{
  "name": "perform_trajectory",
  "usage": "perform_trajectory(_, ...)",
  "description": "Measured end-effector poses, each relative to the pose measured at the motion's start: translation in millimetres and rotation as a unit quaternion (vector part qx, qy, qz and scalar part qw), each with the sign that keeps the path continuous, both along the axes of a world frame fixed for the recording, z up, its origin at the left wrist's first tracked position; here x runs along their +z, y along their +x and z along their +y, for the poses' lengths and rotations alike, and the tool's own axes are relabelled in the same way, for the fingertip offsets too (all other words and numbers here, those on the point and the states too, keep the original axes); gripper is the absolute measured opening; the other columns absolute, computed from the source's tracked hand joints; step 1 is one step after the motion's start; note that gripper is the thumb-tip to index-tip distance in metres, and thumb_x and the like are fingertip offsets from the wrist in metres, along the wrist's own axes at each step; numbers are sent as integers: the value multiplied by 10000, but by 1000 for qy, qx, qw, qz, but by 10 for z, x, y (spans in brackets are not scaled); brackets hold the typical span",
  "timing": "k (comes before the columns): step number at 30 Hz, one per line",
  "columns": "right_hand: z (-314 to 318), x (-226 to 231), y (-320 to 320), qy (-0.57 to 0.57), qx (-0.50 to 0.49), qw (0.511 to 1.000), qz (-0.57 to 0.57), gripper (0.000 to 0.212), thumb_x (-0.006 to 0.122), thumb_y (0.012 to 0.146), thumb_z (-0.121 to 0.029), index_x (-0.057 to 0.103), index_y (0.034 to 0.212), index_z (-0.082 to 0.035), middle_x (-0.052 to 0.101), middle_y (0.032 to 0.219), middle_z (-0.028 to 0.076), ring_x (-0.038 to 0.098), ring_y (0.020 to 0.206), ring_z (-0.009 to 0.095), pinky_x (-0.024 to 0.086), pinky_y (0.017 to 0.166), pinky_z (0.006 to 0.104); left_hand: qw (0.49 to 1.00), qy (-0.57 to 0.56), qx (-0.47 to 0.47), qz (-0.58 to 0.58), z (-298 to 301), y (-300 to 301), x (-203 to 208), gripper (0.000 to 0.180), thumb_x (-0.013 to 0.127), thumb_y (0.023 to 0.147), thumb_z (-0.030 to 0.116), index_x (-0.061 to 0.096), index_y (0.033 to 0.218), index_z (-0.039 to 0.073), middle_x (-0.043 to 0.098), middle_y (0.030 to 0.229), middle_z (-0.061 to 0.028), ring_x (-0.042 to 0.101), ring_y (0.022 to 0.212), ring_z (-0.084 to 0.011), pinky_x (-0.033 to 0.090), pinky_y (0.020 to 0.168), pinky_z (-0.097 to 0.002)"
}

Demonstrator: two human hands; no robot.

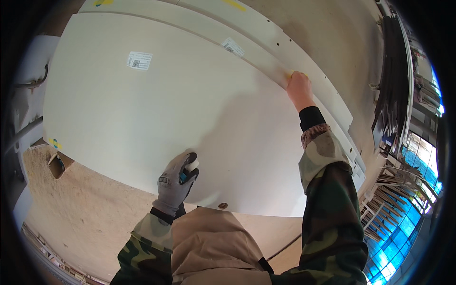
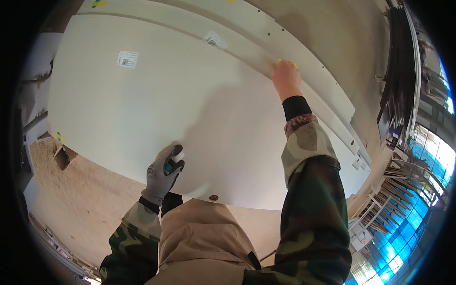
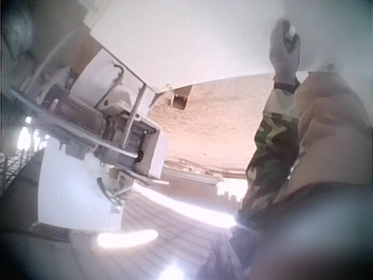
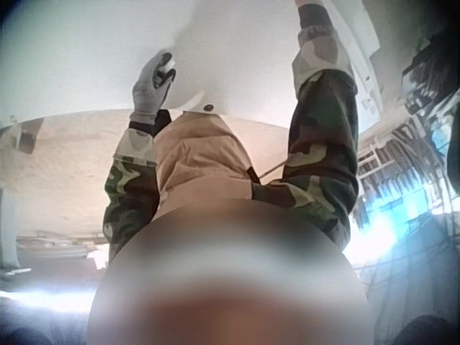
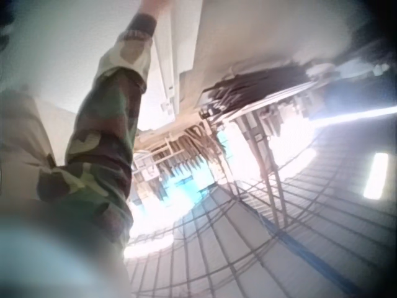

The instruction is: The person repeatedly picks up large white panels from a stack, places them on a workbench, and marks them with small colored stickers. The person then returns each marked panel to the stack and repeats the process.

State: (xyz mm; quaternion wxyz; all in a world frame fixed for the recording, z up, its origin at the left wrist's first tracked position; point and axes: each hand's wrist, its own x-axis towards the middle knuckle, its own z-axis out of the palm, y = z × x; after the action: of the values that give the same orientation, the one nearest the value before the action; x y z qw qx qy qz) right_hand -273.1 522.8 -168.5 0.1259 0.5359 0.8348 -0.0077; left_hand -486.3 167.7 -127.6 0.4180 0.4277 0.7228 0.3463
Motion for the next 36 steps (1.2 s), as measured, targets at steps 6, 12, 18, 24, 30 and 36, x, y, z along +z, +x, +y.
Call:
perform_trajectory(6,116,41,-265,4,60,997,-54,153,548,768,-147,625,804,-20,635,834,182,618,819,352,497,732,426,995,-24,20,94,9,69,-16,452,694,758,136,512,1166,66,610,1074,-115,598,947,-300,494,785,-353)
perform_trajectory(12,-18,6,168,-13,-210,942,262,153,561,760,-119,591,815,20,641,817,157,598,675,250,469,609,344,996,-52,34,62,-31,100,-64,386,656,775,104,530,1139,84,608,1033,-97,606,850,-276,494,697,-349)
perform_trajectory(18,-268,-118,253,-242,-451,398,762,97,518,793,-23,521,864,45,587,862,101,443,602,130,368,528,234,843,-180,233,-450,-248,-187,324,379,498,757,-100,548,1111,28,627,986,-64,595,741,-97,448,562,-184)
perform_trajectory(24,-542,362,11,-311,-453,376,746,115,504,840,-78,528,881,27,522,792,57,412,582,104,345,515,205,812,-167,212,-518,-338,-433,773,389,535,747,15,517,1136,10,616,985,-134,592,657,-148,453,525,-234)
perform_trajectory(30,-589,-35,-757,-174,-361,830,388,365,648,751,-285,571,933,22,600,810,98,548,641,185,447,576,275,816,-198,232,-491,-535,-612,1025,338,524,786,-9,511,1123,15,612,985,-130,606,681,-156,453,528,-231)
perform_trajectory(36,-589,-71,-993,-172,-313,900,250,488,729,655,-368,640,880,56,656,795,167,634,719,279,496,688,342,830,-196,248,-459,-658,-801,1331,324,512,813,-7,521,1135,23,621,980,-100,604,704,-134,460,533,-215)
